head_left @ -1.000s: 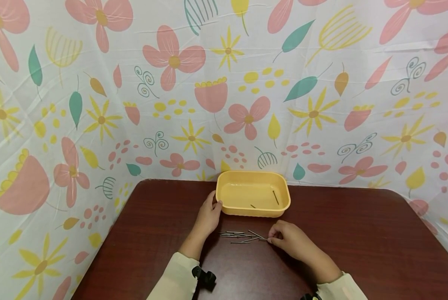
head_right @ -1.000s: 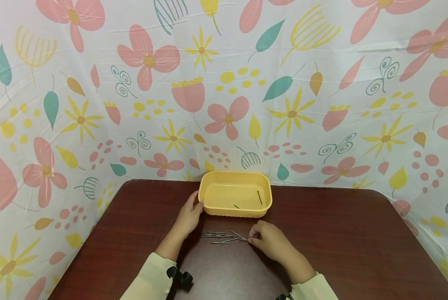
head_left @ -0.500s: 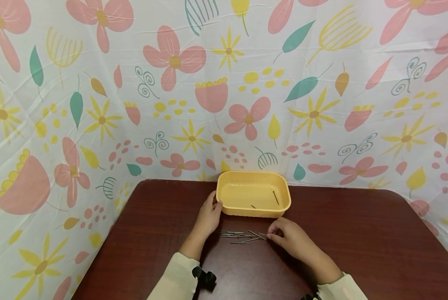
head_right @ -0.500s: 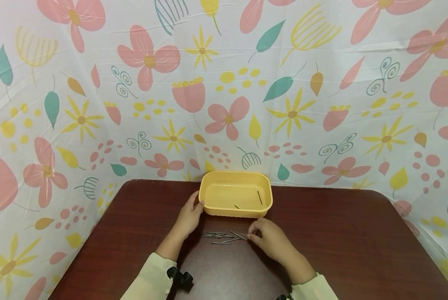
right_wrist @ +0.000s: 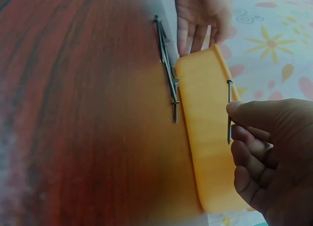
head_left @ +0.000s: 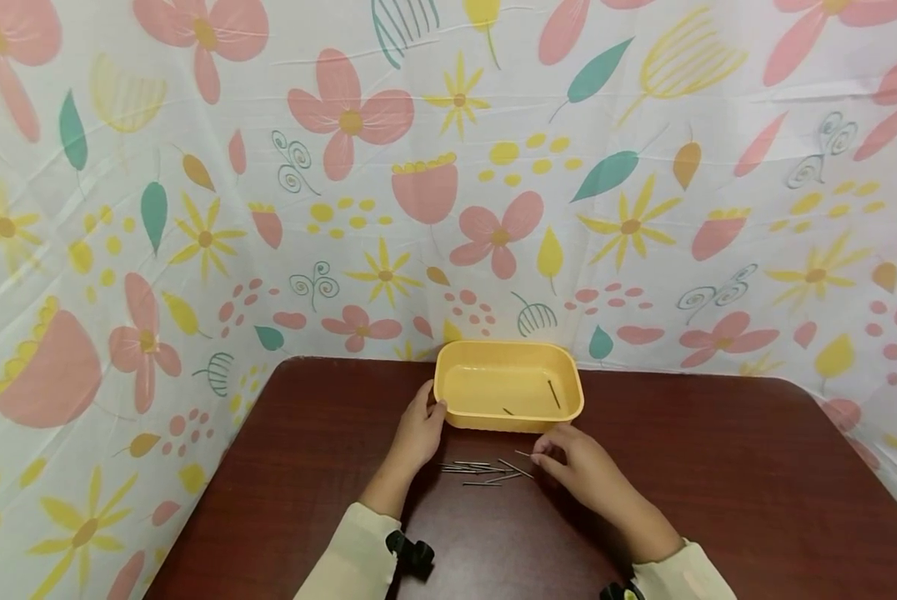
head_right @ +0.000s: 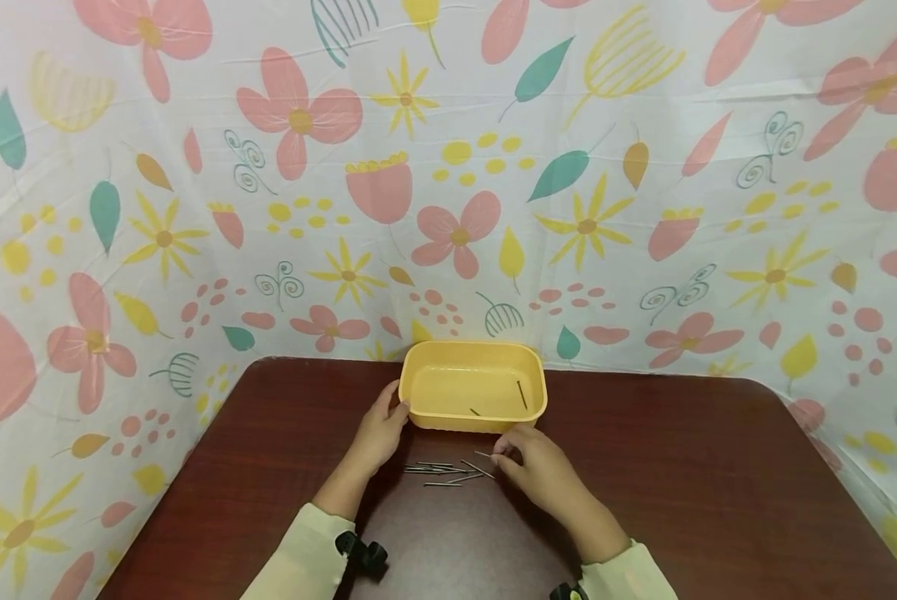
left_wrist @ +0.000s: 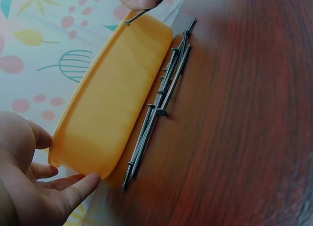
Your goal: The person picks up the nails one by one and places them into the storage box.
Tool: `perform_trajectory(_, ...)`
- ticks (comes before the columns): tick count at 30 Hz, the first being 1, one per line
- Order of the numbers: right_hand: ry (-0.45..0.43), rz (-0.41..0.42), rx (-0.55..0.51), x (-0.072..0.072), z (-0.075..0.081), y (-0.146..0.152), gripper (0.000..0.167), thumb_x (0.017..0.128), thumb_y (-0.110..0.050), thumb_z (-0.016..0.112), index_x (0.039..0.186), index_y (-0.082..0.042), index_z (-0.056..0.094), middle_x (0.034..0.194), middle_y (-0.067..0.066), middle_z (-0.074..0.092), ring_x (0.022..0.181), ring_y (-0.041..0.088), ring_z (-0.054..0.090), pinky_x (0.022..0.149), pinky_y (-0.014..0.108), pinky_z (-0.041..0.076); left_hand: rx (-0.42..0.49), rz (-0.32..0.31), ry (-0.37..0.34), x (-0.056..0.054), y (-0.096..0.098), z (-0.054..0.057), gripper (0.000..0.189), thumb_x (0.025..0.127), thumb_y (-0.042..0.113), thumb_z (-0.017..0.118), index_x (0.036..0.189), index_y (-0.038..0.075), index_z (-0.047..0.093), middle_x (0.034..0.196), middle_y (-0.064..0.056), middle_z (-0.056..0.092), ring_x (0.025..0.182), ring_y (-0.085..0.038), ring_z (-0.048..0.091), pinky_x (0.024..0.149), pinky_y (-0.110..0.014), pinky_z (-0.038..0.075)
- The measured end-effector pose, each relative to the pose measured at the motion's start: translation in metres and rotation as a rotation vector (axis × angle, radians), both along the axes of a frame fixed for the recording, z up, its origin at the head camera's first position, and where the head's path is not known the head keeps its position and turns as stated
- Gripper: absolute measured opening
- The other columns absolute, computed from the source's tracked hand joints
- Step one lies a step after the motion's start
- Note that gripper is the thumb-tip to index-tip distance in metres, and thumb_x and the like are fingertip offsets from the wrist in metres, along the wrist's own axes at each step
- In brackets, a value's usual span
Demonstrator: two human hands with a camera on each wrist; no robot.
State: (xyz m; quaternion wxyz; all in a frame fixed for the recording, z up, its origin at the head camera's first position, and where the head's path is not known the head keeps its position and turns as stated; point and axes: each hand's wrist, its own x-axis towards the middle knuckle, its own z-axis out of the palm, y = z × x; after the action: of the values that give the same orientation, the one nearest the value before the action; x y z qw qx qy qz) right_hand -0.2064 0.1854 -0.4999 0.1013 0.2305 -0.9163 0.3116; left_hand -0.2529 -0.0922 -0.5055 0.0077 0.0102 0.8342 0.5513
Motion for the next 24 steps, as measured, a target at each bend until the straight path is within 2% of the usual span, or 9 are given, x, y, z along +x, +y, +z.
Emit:
perform_trajectory(8,0.043,-0.018,-0.008,-0.008,0.011,0.0,0.011,0.089,-0.017,0.078,0.087,-0.023,0.069,0.083,-0.015,0.055,0.078,0.003,0.055,0.071,0.023,0.048,0.01,-0.009,-0.01,-0.001,0.001,-0.001,0.061,0.108,0.037,0.043,0.161,0.012,0.027,0.161,-0.018,0.036,0.136,-0.034,0.053,0.104,-0.05,0.05)
perform_trajectory(17,0.067,-0.038,-0.081,-0.023,0.019,-0.002,0.011,0.089,-0.012,0.078,0.087,-0.019,0.07,0.083,-0.009,0.058,0.075,0.002,0.053,0.067,0.023,0.049,0.014,-0.005,0.003,0.0,0.001,0.001,0.058,0.108,0.032,0.043,0.16,0.009,0.029,0.159,-0.02,0.038,0.134,-0.034,0.054,0.103,-0.051,0.05)
perform_trajectory(24,0.112,-0.1,-0.116,-0.032,0.021,-0.002,0.009,0.09,-0.013,0.076,0.086,-0.017,0.07,0.084,-0.006,0.06,0.078,0.008,0.055,0.067,0.023,0.049,0.013,0.005,0.006,-0.002,0.003,0.001,0.056,0.108,0.029,0.044,0.159,0.01,0.031,0.157,-0.02,0.04,0.133,-0.033,0.055,0.104,-0.051,0.048)
